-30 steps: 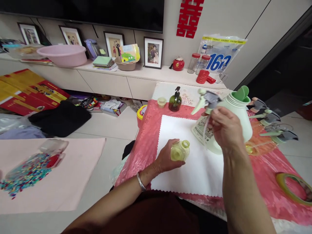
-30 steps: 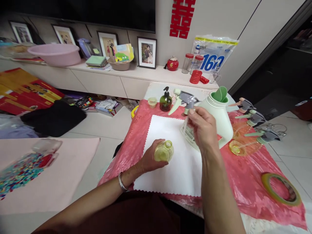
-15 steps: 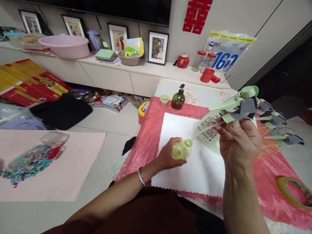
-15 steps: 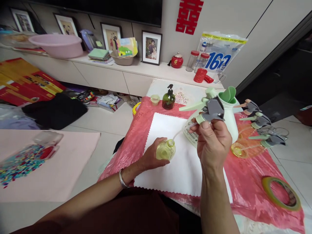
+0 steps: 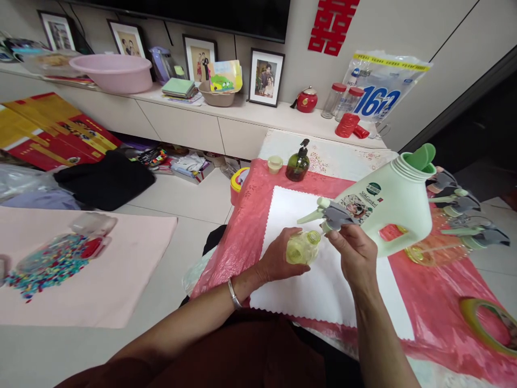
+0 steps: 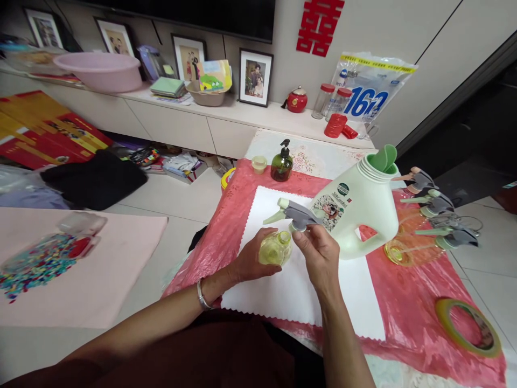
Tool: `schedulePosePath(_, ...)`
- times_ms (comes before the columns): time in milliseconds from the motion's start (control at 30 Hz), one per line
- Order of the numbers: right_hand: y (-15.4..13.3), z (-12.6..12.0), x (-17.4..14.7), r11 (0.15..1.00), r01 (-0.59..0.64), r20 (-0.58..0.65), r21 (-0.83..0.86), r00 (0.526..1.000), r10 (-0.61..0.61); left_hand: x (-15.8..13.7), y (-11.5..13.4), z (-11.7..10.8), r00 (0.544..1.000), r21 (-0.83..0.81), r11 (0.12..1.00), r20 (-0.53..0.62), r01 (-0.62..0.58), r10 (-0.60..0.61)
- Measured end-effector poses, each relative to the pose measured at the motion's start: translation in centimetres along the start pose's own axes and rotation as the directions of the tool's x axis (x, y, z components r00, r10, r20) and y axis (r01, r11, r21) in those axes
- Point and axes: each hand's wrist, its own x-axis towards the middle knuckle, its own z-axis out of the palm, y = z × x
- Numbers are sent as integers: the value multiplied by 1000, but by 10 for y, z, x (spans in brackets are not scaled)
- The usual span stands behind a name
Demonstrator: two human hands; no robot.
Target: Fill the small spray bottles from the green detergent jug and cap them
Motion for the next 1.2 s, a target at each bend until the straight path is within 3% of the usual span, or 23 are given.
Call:
schedulePosePath(267,16,4,-13,997,-71,61,-43,995,73,1,7,1,997,23,997,5,75,-76)
schedulePosePath(667,17,5,-8,979,24,128,-201,992,2,1,2,0,1000,20,1000,14,17,-18)
schedulePosePath(933,-9,2,4,929,151,110,-338,987,-120,1,0,1,1000,1,1000,6,-4,4)
schedulePosePath(1067,-24,1,14,882,239,175,-407,968,-182,1,-1,1,1000,-3,1000,11,-5,5)
schedulePosePath(1200,-31,1,24,876,253,294,-410,946,-135,1,-3,1,1000,4,1000,1,-13,13)
